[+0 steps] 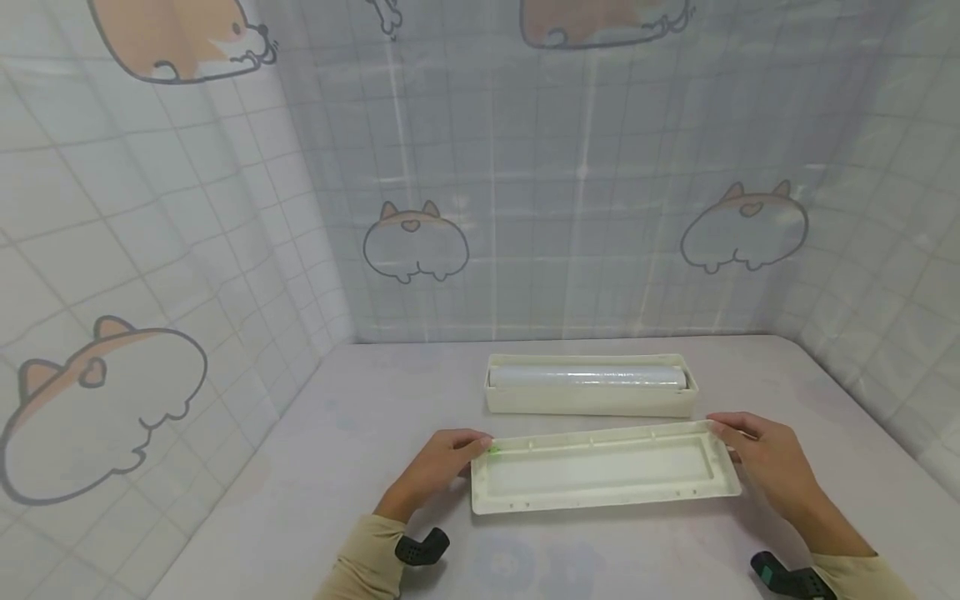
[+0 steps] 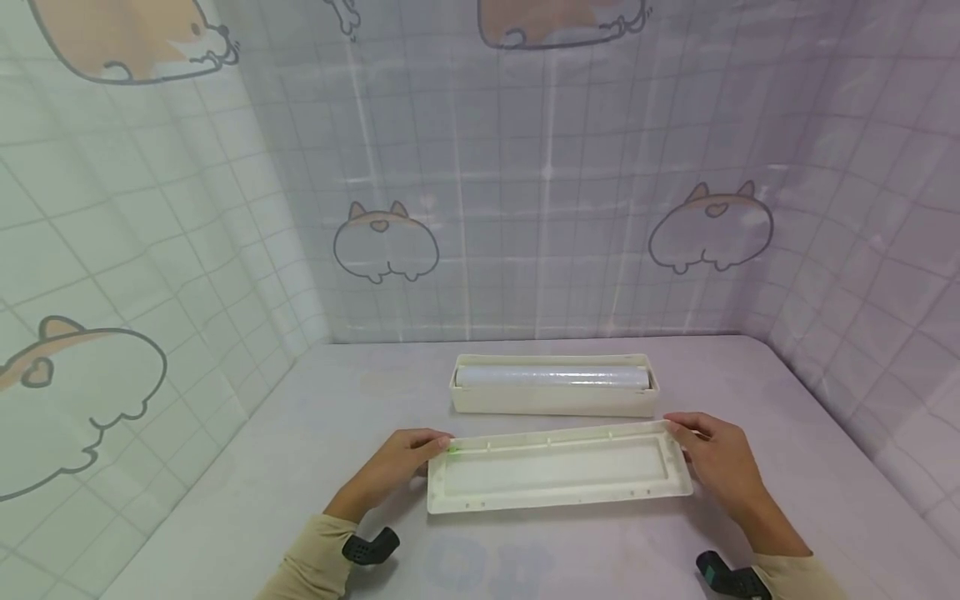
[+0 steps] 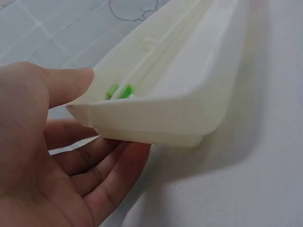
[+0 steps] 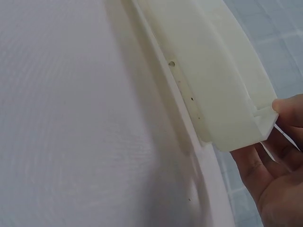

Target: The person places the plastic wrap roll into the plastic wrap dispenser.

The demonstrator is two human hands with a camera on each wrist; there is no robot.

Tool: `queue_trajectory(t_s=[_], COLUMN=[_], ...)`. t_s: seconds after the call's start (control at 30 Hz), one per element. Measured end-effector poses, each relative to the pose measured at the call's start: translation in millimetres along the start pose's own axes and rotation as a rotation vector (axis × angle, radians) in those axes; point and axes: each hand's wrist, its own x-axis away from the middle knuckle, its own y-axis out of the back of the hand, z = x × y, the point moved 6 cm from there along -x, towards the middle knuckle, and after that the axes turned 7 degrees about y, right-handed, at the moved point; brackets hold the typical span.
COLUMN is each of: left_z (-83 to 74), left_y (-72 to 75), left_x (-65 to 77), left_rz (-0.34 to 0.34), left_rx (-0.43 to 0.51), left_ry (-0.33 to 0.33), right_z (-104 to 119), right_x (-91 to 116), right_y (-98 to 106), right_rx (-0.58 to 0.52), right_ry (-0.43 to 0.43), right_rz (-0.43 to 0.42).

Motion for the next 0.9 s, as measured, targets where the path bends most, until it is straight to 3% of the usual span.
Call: queue_trajectory(t_s=[0.33,0.6,0.9], left_z=[2.4,-2.1,-7.5], left_y=[-3.4,-0.4,-4.6], left_x=[0.8,0.8,4.1], left_rz=[0.013,-0.057,-0.083], left_rx=[0.067,0.052,0.100], left_ry=[0.047,0.040,0.075], right_z=[1.3,7.8,6.2], right_x=[-1.6,-1.4,-1.1], right_y=[2.7,8.2,11.0], right_rx=[-0.007,-0.024,-0.166], right_ry=[-0.003,0.013,0.032], right_rz=[-0.072,-0.109,-0.118])
